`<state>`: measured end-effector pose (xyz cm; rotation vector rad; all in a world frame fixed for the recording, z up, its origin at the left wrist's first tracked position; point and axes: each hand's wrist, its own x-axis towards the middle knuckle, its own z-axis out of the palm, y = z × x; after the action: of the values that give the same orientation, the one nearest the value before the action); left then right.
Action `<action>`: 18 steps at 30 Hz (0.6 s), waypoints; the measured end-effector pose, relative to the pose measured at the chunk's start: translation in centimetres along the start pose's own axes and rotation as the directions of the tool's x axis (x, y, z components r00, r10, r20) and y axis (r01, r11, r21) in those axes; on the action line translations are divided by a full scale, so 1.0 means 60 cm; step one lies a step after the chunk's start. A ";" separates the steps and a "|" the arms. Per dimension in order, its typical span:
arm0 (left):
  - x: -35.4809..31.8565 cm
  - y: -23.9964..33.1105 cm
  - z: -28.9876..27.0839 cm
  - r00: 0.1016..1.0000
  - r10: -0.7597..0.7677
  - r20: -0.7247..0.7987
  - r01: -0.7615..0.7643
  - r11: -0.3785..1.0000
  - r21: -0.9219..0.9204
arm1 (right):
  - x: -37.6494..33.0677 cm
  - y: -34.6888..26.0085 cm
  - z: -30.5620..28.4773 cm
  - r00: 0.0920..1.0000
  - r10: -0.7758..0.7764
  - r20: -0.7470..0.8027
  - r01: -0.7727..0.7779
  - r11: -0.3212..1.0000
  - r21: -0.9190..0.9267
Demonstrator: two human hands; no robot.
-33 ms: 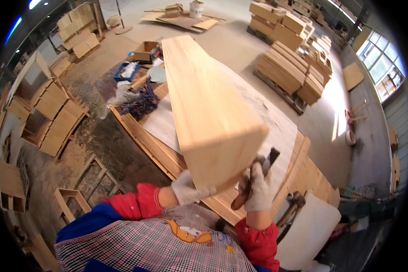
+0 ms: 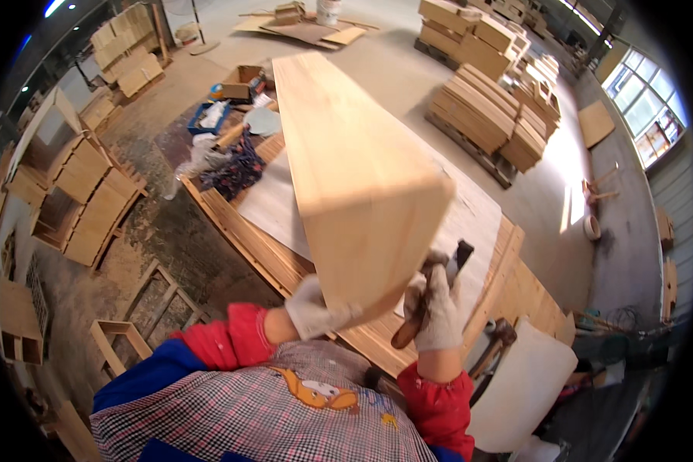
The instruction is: The person applies a dark substance to the joints and edges of a wooden frame by hand, then carries the frame across a workshop to stack it on top of other similar wooden structures.
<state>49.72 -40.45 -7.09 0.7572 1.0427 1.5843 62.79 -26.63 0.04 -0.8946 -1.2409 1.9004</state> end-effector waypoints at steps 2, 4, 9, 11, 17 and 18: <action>0.027 0.049 -0.001 0.992 0.034 -0.123 -0.045 0.995 -0.091 | 0.022 0.007 -0.027 0.999 0.052 -0.006 -0.052 0.998 0.035; 0.061 0.105 -0.009 0.961 0.175 -0.216 -0.189 0.981 -0.047 | 0.041 0.045 -0.066 0.965 0.180 -0.190 -0.208 0.969 -0.135; 0.152 0.203 -0.069 0.798 0.569 -0.197 -0.580 0.814 0.001 | -0.010 0.100 -0.125 0.931 0.309 -0.196 -0.363 0.845 -0.394; 0.170 0.208 -0.084 0.656 0.749 -0.095 -0.746 0.662 0.075 | -0.031 0.052 -0.079 0.978 0.200 -0.054 -0.206 0.903 -0.377; 0.189 0.239 -0.122 0.468 0.875 0.125 -0.700 0.281 0.656 | -0.089 -0.034 0.062 0.770 -0.141 0.622 0.613 0.432 -0.661; 0.191 0.239 -0.116 0.521 0.853 0.024 -0.729 0.430 0.533 | -0.090 -0.034 0.078 0.761 -0.125 0.637 0.629 0.387 -0.674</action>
<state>34.77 -32.15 2.58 1.6321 1.4023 2.3136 62.09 -32.68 4.32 -0.4236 -2.6178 0.9945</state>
